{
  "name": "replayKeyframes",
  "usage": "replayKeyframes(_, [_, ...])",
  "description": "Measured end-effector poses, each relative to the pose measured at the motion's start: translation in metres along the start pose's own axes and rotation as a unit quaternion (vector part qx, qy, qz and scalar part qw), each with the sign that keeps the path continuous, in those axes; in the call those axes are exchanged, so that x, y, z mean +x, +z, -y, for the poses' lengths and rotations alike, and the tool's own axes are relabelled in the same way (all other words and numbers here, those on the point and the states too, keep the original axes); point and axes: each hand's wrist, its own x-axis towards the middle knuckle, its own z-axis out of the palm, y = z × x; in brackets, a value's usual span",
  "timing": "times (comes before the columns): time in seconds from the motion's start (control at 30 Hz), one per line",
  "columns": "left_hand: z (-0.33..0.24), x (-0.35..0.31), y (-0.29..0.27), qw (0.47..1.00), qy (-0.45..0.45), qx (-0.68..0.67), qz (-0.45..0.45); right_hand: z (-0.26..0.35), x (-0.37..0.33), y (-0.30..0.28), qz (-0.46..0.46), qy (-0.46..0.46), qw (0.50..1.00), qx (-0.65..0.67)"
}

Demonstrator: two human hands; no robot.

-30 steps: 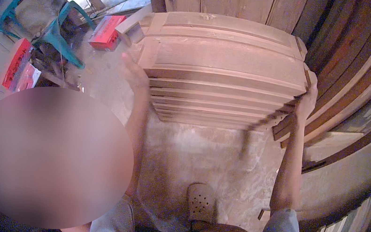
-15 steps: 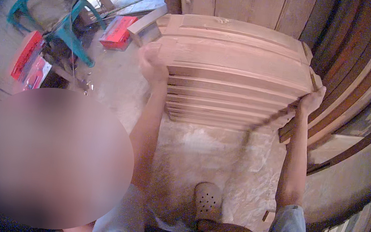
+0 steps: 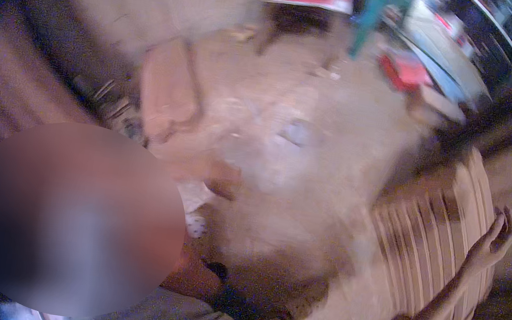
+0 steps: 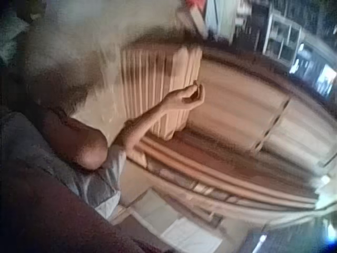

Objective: The person picks up finished wood components from the floor and stacks them one by one into a vertical pile.

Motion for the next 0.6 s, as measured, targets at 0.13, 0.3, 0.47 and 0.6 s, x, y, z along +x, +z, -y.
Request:
replayKeyframes(0.13, [-0.002, -0.038, 0.18, 0.906, 0.033, -0.351, -0.235, 0.134, 0.017, 0.15, 0.344, -0.07, 0.934, 0.064])
replayKeyframes(0.3, [-0.085, -0.041, 0.26, 0.711, -0.072, -0.599, -0.361, 0.236, -0.089, 0.336, 0.619, -0.09, 0.773, 0.106])
replayKeyframes(0.47, [-0.087, -0.035, 0.264, 0.603, -0.117, -0.68, -0.4, 0.306, -0.276, 0.499, 0.672, 0.329, 0.593, 0.297])
replayKeyframes(0.6, [-0.073, -0.039, 0.254, 0.582, -0.107, -0.702, -0.397, 0.309, -0.41, 0.572, 0.586, 0.369, 0.522, 0.498])
